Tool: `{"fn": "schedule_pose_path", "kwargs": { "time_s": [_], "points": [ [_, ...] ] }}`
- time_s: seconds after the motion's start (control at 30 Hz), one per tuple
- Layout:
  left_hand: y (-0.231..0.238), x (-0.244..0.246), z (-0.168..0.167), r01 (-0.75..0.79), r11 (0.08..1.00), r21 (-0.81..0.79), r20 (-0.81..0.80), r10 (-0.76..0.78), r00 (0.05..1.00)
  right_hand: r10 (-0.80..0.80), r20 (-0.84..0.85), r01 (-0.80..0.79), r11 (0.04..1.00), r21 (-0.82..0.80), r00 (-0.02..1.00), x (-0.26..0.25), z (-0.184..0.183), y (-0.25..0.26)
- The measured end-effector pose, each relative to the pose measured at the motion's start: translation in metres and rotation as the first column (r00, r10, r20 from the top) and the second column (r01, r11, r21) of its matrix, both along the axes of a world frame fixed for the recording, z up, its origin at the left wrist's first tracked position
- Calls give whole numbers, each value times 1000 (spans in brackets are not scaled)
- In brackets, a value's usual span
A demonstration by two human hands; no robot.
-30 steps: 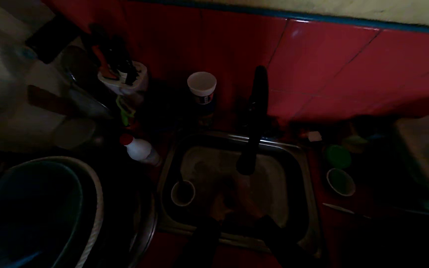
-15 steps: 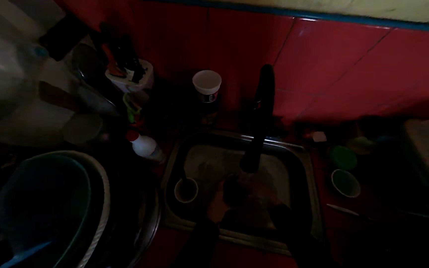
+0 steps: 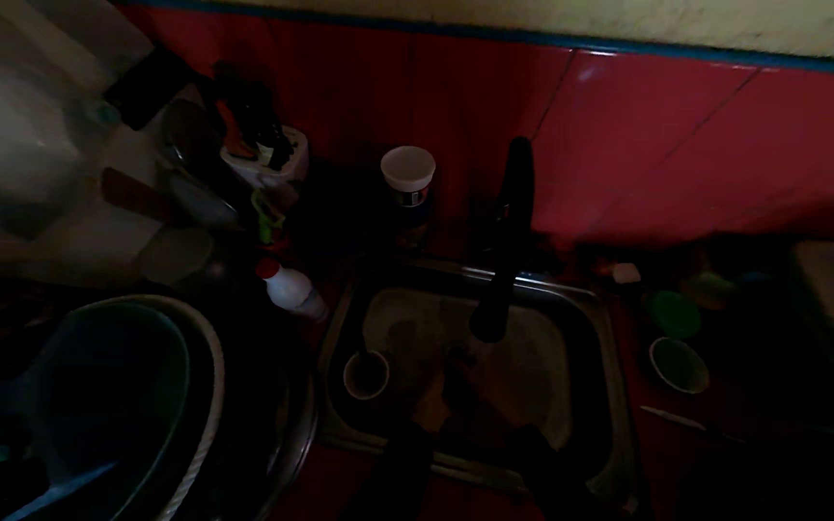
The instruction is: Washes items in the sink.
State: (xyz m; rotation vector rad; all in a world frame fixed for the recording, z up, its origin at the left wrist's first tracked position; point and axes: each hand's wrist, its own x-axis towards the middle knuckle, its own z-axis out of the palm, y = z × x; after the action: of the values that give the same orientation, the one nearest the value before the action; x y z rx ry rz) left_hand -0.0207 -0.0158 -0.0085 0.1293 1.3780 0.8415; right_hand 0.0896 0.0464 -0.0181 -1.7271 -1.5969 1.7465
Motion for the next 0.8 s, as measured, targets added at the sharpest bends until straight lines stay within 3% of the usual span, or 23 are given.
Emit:
{"fn": "schedule_pose_path", "kwargs": {
  "time_s": [0.03,0.07,0.1,0.13,0.17,0.23,0.27,0.3,0.37,0.47,0.57,0.63,0.73,0.8],
  "points": [
    [-7,2,29,244,970,7,-220,-236,947,38,-14,-37,997,67,999,-11,4,-8],
    [-7,7,70,404,911,-85,-372,-405,835,76,-2,-75,984,160,997,-19,5,-14],
    [-5,10,97,480,863,-157,-436,-497,751,86,33,-92,967,239,996,-24,3,-17],
    [-3,14,111,445,880,-165,-436,-470,768,71,83,-92,952,291,994,-24,1,-17],
    [1,18,112,309,943,-122,-389,-332,859,55,154,-101,946,309,987,-17,2,-14],
    [17,18,81,-22,998,-62,-171,11,985,100,339,-192,949,250,936,6,20,3],
    [22,6,54,-103,994,-41,38,104,994,140,423,-244,948,204,895,16,30,13],
    [25,-5,31,-108,994,-10,143,108,984,165,449,-265,949,169,878,24,33,20],
    [33,-12,8,-16,998,54,69,13,998,180,441,-268,952,145,879,37,16,29],
    [40,-14,11,332,941,62,-252,-307,918,152,359,-215,966,144,921,42,12,28],
    [47,-17,11,508,853,116,-407,-426,808,174,56,-171,984,-52,983,40,26,20],
    [48,-18,21,453,877,160,-377,-370,849,151,-42,-155,983,-94,988,41,26,18],
    [32,-21,37,186,974,125,-198,-160,967,40,-38,-42,996,-76,999,35,26,18],
    [16,-21,31,136,989,54,-100,-131,986,27,-14,-27,1000,-4,1000,21,30,12]
  ]
}}
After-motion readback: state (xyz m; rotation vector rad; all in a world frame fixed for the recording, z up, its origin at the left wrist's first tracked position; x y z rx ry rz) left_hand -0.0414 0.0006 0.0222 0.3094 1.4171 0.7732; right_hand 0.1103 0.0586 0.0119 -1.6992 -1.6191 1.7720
